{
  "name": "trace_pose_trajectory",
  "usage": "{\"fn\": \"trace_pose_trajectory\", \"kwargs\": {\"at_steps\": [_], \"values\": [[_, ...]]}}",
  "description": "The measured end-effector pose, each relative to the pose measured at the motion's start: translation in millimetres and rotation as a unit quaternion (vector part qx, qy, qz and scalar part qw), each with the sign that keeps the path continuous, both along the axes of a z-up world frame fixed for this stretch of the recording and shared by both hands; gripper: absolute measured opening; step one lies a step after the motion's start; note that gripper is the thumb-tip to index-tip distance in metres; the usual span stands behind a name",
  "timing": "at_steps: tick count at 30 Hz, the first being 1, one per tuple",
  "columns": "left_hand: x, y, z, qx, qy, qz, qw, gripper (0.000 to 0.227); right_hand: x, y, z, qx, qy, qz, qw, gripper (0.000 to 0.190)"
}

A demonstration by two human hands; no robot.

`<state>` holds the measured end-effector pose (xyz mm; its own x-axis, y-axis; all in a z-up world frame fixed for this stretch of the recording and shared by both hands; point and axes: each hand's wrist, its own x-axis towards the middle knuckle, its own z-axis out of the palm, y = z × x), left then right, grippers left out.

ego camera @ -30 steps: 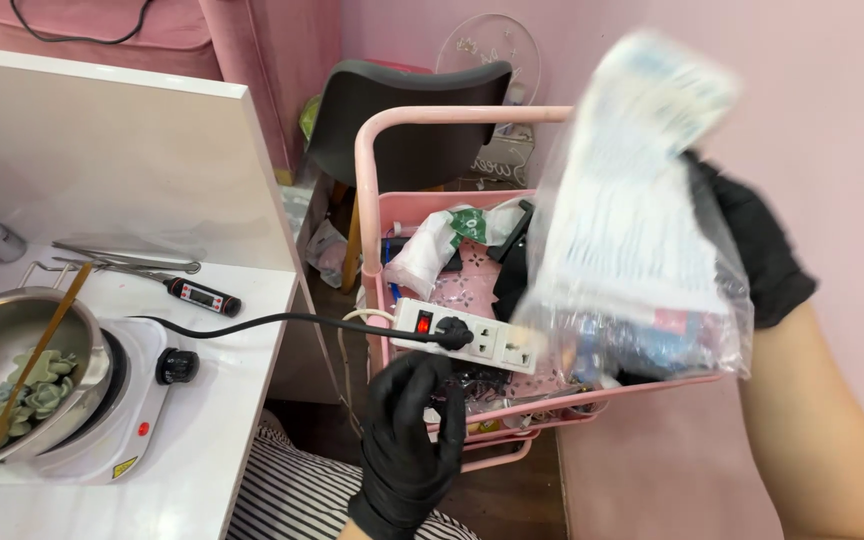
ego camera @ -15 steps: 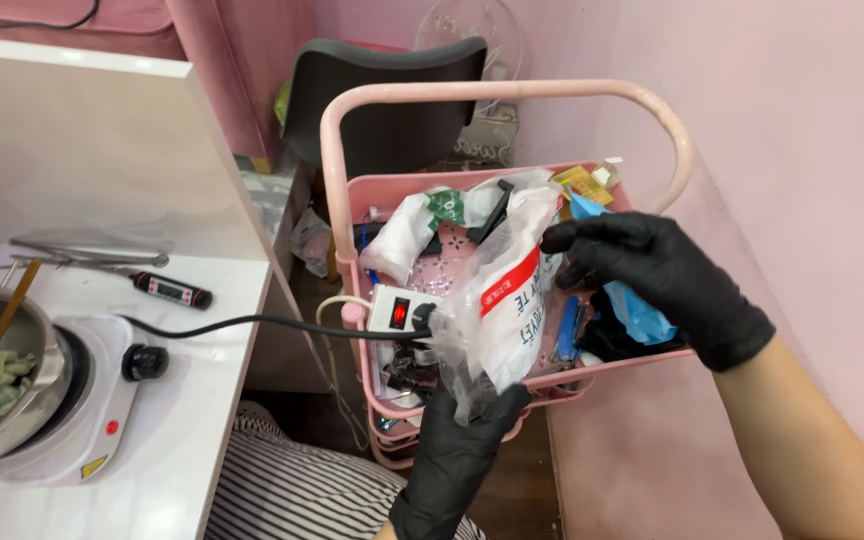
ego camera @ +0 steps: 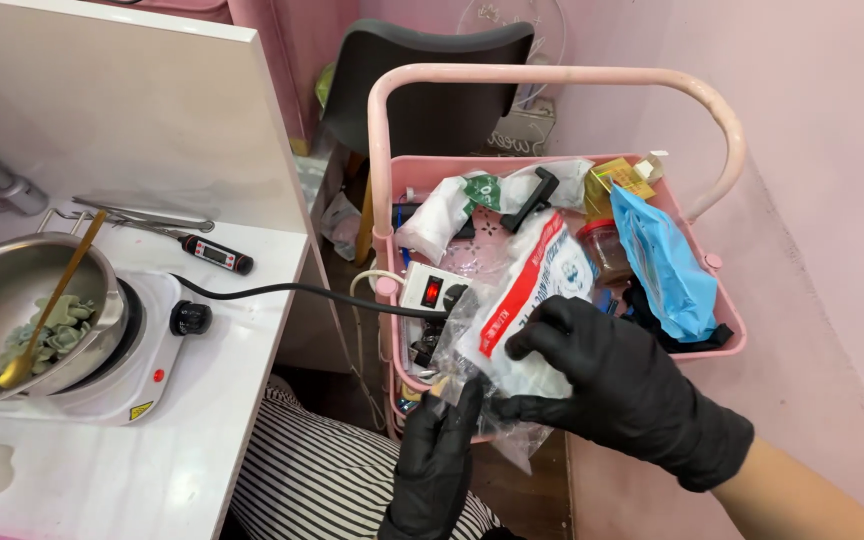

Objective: Melting wax and preparing candle molds in a studio.

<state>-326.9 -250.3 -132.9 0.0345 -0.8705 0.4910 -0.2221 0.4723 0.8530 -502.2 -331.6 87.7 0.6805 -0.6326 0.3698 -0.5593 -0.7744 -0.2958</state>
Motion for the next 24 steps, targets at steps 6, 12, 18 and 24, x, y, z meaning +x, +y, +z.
{"fn": "trace_pose_trajectory", "kwargs": {"at_steps": [6, 12, 18, 24], "values": [[-9, -19, -1, 0.028, 0.049, -0.106, 0.993, 0.04, -7, 1, -3, -0.036, 0.048, -0.049, 0.997, 0.044], [-4, -26, 82, 0.166, 0.249, -0.123, 0.946, 0.026, -32, -5, 8, 0.015, 0.033, -0.082, 0.996, 0.028], [9, -19, 138, -0.034, -0.155, 0.142, 0.977, 0.027, -67, -9, 25, 0.119, -0.024, -0.178, 0.977, 0.029], [-10, -22, 169, -0.173, -0.241, 0.168, 0.94, 0.021, -92, -17, 3, 0.263, -0.172, -0.123, 0.941, 0.041]]}}
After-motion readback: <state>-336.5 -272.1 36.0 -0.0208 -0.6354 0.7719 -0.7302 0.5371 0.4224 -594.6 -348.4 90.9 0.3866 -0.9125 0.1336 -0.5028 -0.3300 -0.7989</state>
